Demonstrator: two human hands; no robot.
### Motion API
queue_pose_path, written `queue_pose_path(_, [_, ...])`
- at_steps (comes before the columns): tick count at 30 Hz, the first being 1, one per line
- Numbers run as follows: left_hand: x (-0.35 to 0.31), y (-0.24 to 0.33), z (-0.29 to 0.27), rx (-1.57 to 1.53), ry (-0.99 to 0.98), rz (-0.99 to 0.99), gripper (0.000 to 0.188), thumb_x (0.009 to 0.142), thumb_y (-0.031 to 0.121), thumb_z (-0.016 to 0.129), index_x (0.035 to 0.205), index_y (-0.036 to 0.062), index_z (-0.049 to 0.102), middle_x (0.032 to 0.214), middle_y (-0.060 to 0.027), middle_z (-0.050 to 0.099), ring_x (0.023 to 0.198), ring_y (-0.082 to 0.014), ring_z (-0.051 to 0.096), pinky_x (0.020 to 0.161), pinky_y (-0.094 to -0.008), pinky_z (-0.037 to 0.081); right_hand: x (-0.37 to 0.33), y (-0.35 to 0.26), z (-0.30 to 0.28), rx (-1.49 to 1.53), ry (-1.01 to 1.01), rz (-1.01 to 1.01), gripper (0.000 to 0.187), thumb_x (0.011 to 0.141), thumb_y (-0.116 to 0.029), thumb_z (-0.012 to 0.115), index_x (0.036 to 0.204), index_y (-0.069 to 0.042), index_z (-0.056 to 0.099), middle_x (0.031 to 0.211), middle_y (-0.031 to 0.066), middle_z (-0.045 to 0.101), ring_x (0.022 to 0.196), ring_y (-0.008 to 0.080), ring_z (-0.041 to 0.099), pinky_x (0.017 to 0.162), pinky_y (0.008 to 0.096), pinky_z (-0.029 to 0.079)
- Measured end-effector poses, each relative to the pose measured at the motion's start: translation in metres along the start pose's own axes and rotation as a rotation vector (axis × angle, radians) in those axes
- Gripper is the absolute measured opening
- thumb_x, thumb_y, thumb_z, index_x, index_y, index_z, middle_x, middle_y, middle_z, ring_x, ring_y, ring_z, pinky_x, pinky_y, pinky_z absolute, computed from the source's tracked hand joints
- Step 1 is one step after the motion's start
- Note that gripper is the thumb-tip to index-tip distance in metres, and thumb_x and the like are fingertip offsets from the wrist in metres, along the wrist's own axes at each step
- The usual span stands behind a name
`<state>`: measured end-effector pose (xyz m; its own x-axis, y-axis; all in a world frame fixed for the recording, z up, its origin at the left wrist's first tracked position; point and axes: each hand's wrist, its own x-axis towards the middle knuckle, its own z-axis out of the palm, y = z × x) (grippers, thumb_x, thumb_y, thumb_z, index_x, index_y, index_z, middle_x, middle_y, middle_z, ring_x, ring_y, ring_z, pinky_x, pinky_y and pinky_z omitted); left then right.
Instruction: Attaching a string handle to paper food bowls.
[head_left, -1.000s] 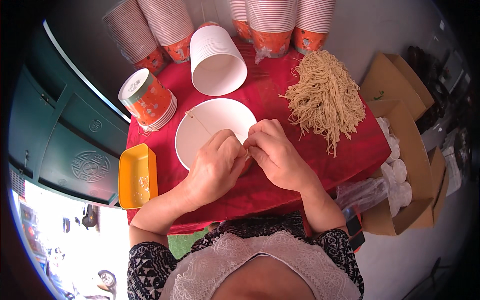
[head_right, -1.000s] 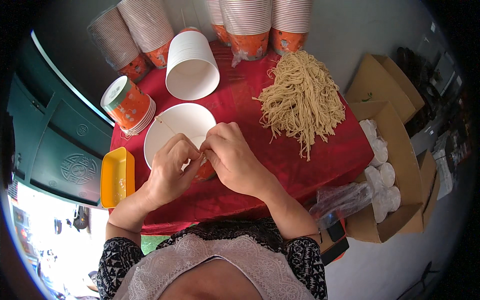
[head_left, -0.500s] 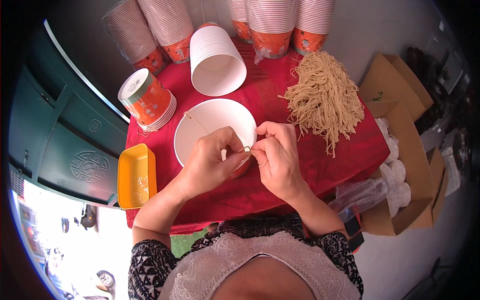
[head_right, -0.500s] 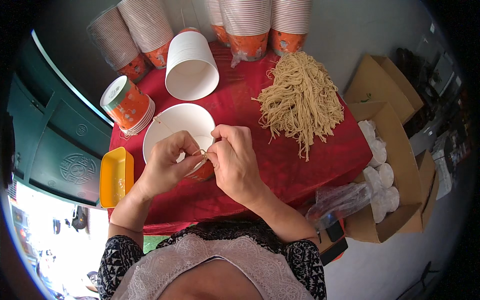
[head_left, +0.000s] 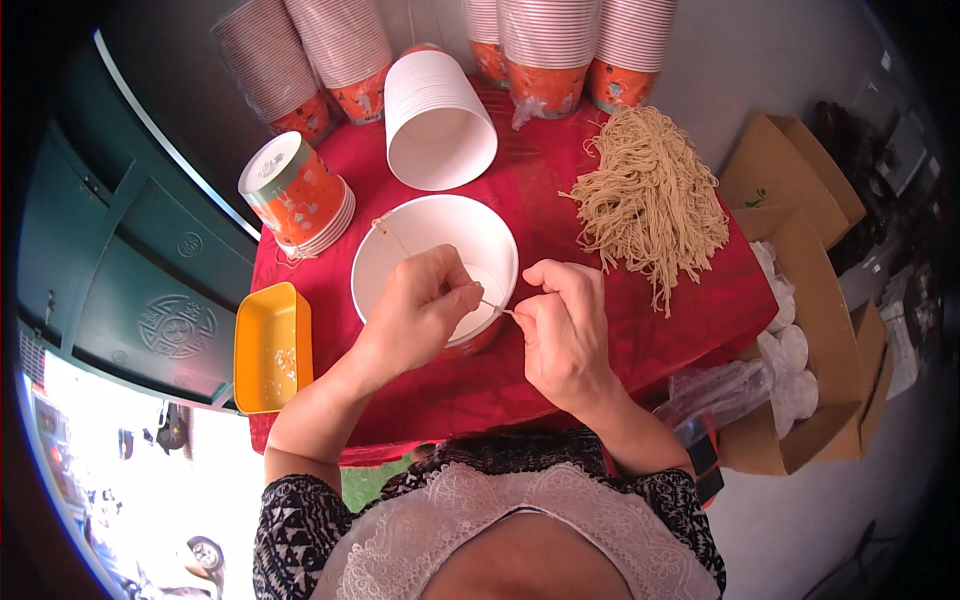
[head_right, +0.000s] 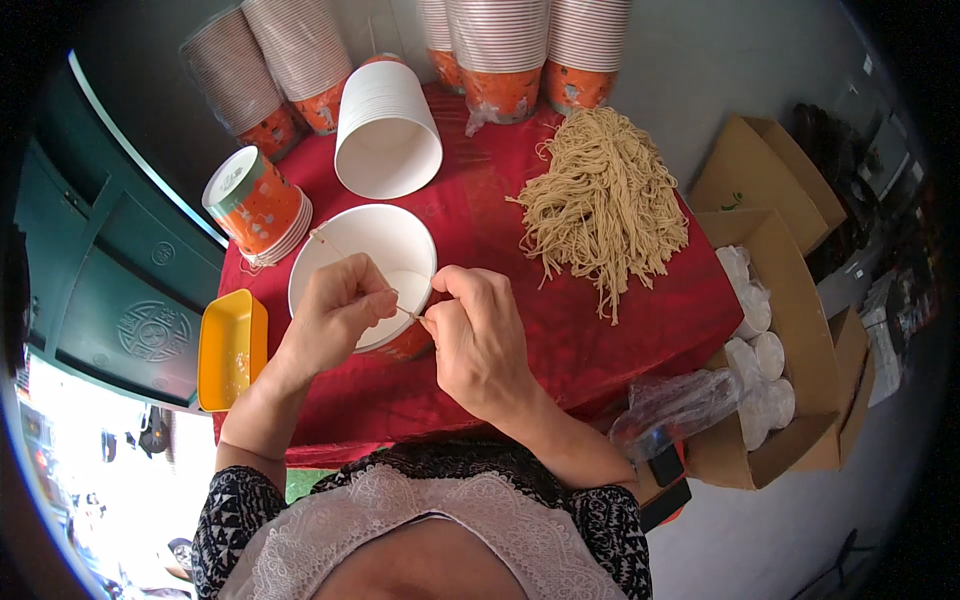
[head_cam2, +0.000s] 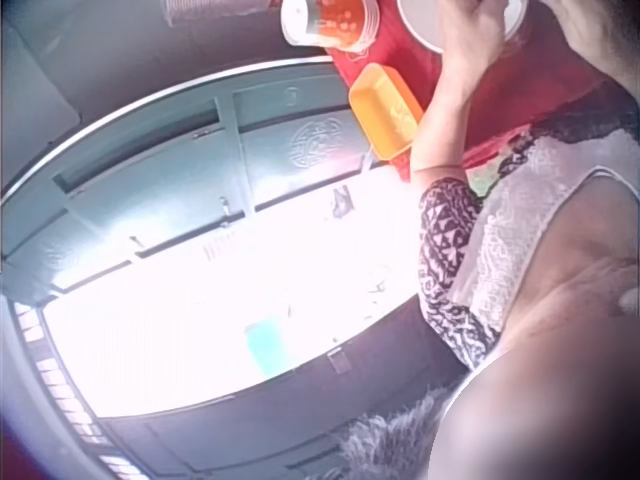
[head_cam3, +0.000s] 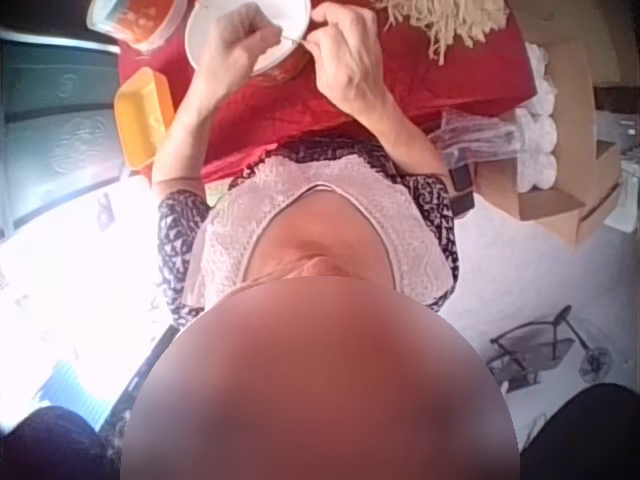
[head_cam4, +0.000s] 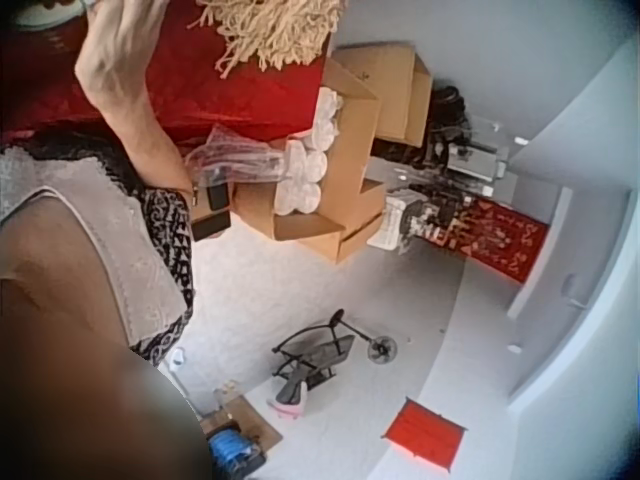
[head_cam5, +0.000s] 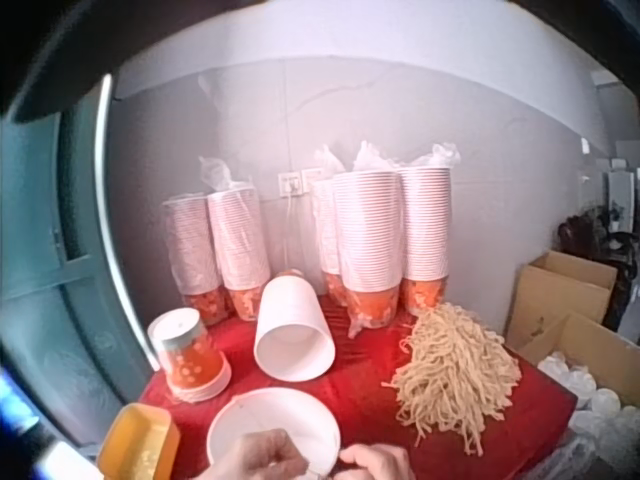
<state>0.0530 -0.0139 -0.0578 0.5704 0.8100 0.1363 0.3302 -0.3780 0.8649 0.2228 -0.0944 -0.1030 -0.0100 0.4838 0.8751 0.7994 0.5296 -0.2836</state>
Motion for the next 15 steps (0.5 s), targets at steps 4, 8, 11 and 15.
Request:
queue_pose_path(4, [0.000, 0.001, -0.001, 0.099, 0.021, 0.005, 0.009, 0.085, 0.003, 0.064, 0.079, 0.0010, 0.059, 0.071, -0.0006, 0.059, 0.065, -0.0060, 0.050, 0.057, -0.0236, 0.041, -0.011, 0.001, 0.005, 0.112, -0.031, 0.048, 0.018, 0.078, 0.005, 0.067, 0.085, 0.000, 0.052, 0.105, 0.0132, 0.052, 0.091, 0.0295, 0.053, 0.075, 0.0382, 0.048])
queue_pose_path(8, [0.002, -0.002, 0.000, 0.166, 0.071, 0.077, 0.010, 0.085, 0.003, 0.065, 0.077, 0.0009, 0.058, 0.069, -0.0005, 0.058, 0.065, -0.0061, 0.050, 0.057, -0.0238, 0.040, -0.020, 0.006, 0.008, 0.212, -0.035, 0.081, 0.015, 0.079, 0.007, 0.066, 0.086, 0.002, 0.053, 0.100, 0.0144, 0.054, 0.085, 0.0296, 0.056, 0.070, 0.0376, 0.049])
queue_pose_path(11, [0.002, -0.003, -0.003, 0.183, 0.094, 0.109, 0.011, 0.085, 0.002, 0.066, 0.077, 0.0009, 0.058, 0.069, -0.0002, 0.058, 0.064, -0.0057, 0.050, 0.056, -0.0234, 0.040, -0.033, 0.016, 0.009, 0.282, -0.020, 0.286, 0.005, 0.089, 0.003, 0.060, 0.094, 0.004, 0.059, 0.098, 0.0154, 0.060, 0.084, 0.0298, 0.061, 0.069, 0.0383, 0.051])
queue_pose_path(15, [0.005, -0.004, -0.003, 0.128, 0.062, 0.031, 0.012, 0.085, 0.002, 0.066, 0.076, 0.0007, 0.058, 0.068, 0.0002, 0.058, 0.063, -0.0049, 0.050, 0.055, -0.0224, 0.039, -0.038, 0.015, 0.008, 0.528, 0.013, 0.545, 0.012, 0.100, -0.005, 0.052, 0.101, 0.004, 0.061, 0.101, 0.0135, 0.062, 0.082, 0.0197, 0.062, 0.069, 0.0311, 0.050])
